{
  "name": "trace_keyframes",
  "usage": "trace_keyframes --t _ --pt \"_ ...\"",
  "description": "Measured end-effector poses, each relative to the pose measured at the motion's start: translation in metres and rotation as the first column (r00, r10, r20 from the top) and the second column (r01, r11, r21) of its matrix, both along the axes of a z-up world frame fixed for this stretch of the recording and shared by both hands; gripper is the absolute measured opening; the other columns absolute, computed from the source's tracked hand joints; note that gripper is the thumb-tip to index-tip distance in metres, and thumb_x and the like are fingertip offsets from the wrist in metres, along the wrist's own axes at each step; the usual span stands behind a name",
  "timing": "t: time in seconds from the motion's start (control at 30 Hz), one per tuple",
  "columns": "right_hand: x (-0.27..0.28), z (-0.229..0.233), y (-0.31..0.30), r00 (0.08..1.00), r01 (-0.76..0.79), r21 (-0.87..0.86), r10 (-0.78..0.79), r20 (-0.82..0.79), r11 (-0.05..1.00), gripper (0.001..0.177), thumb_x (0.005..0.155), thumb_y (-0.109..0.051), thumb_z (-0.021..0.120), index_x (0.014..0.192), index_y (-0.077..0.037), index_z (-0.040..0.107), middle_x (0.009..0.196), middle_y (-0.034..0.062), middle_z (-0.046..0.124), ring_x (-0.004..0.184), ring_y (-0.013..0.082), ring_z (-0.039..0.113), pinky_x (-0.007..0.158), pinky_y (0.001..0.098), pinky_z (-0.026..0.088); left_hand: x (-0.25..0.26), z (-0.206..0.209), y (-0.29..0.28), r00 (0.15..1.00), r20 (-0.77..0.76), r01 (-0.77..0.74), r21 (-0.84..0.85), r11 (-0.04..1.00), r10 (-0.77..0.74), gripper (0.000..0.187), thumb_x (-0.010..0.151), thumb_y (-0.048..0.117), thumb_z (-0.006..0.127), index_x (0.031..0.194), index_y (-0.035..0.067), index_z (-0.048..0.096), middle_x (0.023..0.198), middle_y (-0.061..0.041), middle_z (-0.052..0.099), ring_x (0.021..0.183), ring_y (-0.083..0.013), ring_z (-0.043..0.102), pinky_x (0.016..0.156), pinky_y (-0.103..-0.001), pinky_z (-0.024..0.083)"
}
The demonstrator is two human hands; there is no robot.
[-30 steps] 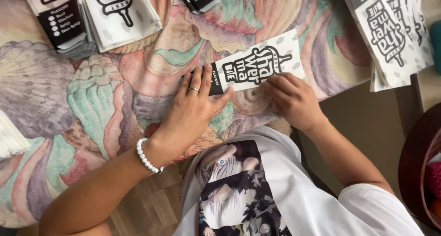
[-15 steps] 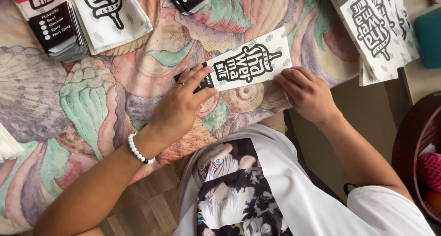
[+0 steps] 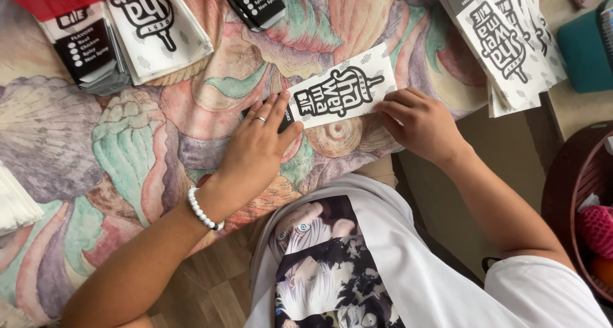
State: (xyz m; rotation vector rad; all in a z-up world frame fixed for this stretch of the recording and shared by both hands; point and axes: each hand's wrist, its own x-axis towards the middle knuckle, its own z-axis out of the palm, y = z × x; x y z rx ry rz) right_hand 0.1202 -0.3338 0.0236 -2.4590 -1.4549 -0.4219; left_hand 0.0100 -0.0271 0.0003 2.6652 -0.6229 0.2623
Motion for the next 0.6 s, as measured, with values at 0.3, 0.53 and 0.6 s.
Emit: trace_keyframes --t 0.3,0.53,0.6 --pt "-0.014 0.013 0.109 0.984 -0.02 -0.167 -0.01 -0.176 0.986 0.044 0.095 -0.001 0.062 0.139 0.003 0.062 0.056 0.0025 0.062 0.043 0.0143 0.054 0.041 0.0222 0.041 0.005 0.011 -0.008 1.0 0.0 -0.013 0.215 0.976 0.014 0.023 0.099 0.011 0.049 0.117 0.018 0.062 0.144 -0.032 0.05 0.133 -0.044 0.055 0.109 -0.057 0.043" --pt "0.042 -0.047 0.043 0.921 0.387 -0.172 -0.388 0.031 0.906 0.039 0.087 -0.028 0.064 0.123 -0.038 0.076 0.048 0.0176 0.057 0.048 0.0427 0.063 0.052 0.0533 0.053 0.002 -0.003 -0.005 0.997 0.075 -0.014 0.183 0.983 0.0 0.023 0.101 0.018 0.05 0.121 0.019 0.062 0.142 -0.033 0.049 0.131 -0.0451 0.056 0.107 -0.056 0.045" --pt "0.058 -0.05 0.018 0.878 0.478 -0.201 -0.46 0.133 0.855 0.032 0.087 -0.031 0.062 0.117 -0.036 0.074 0.048 0.0144 0.057 0.049 0.0394 0.065 0.051 0.0506 0.054 0.002 -0.002 -0.004 0.993 0.114 -0.013 0.228 0.974 -0.013 0.029 0.1 0.022 0.052 0.128 0.022 0.061 0.142 -0.033 0.05 0.132 -0.0446 0.055 0.108 -0.056 0.044"
